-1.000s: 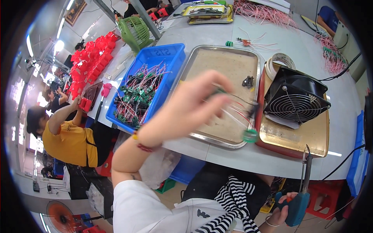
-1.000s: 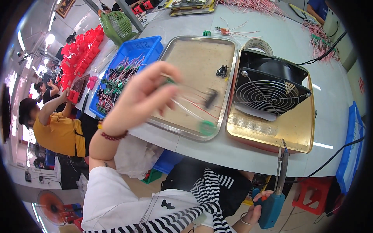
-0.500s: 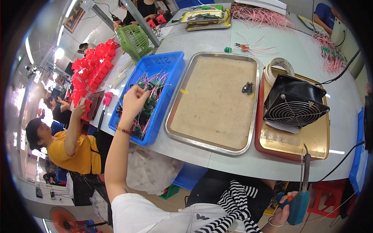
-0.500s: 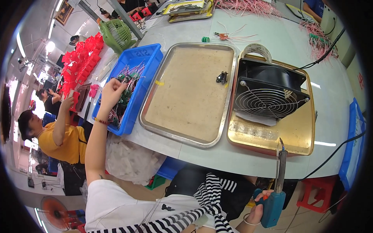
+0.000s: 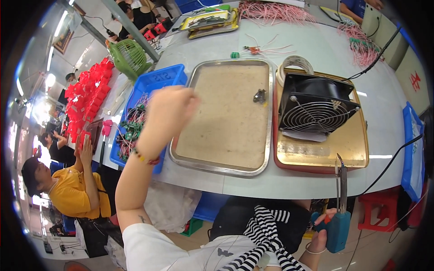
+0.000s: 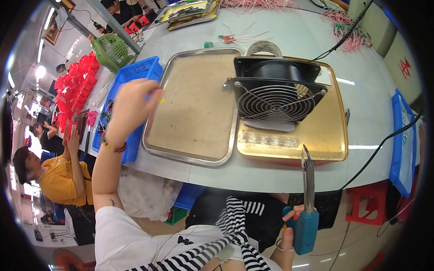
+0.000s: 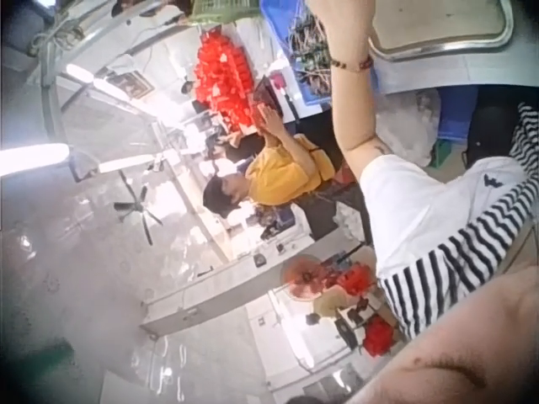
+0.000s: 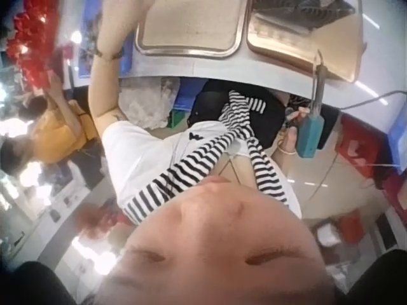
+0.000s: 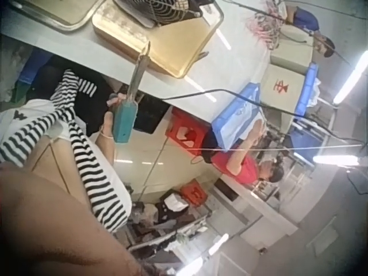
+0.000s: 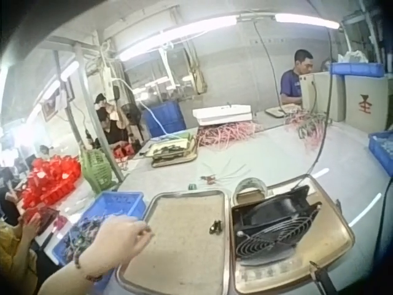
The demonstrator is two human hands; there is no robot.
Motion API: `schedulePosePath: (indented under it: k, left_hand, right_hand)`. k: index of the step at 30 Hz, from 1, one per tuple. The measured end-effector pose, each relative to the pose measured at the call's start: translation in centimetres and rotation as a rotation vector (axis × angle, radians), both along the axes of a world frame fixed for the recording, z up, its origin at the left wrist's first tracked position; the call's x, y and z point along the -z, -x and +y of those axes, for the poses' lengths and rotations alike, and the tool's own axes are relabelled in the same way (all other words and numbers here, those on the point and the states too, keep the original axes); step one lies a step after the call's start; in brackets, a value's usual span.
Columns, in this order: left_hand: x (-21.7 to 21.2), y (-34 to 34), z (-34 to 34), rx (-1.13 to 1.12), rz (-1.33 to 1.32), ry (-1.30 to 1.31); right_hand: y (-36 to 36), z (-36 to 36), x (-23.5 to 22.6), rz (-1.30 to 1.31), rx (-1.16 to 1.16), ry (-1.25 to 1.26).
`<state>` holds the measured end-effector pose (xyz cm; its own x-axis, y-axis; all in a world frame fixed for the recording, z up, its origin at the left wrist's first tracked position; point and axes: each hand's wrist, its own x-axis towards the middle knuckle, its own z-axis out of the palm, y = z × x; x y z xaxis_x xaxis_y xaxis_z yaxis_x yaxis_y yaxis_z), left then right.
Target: The person solders wires attached to circuit boards onto components using a soldering iron, then transfers small plastic parts from a bin onto a tray by hand.
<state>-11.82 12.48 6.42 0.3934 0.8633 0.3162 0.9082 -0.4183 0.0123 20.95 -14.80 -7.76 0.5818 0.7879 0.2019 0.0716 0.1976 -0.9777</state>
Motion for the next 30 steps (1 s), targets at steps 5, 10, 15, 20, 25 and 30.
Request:
schedulePosePath:
  k: [5,10,15,20,25,30]
  left_hand:
    - [7.5,-8.1,5.5,0.343,-0.238,0.158]
    - [10.1,-8.9,8.4,0.237,-0.457,0.284]
    - [9.9,-6.7,7.5,0.117,-0.472,0.306]
    - [8.3,-6.5,4.2,0.215,-0.508,0.244]
    - [5.3,-8.0,-0.7,0.309,-0.631,0.505]
    - [7.2,-6.1,-0.6,0.191,-0.479,0.814]
  right_hand:
    - [-0.2,-0.3,0.0,0.053,-0.016,0.011]
    - [-0.6,-1.2,-0.1,0.088,0.032,0.018]
    - [-1.1,-1.2,0.4,0.130,-0.027,-0.004]
    - [-1.3,-0.9,0.8,0.082,-0.040,0.008]
    - [-1.4,-0.2,0.4,0.030,0.017,-0.042]
    - [-1.6,-0.5,1.0,0.011,-0.006,-0.070]
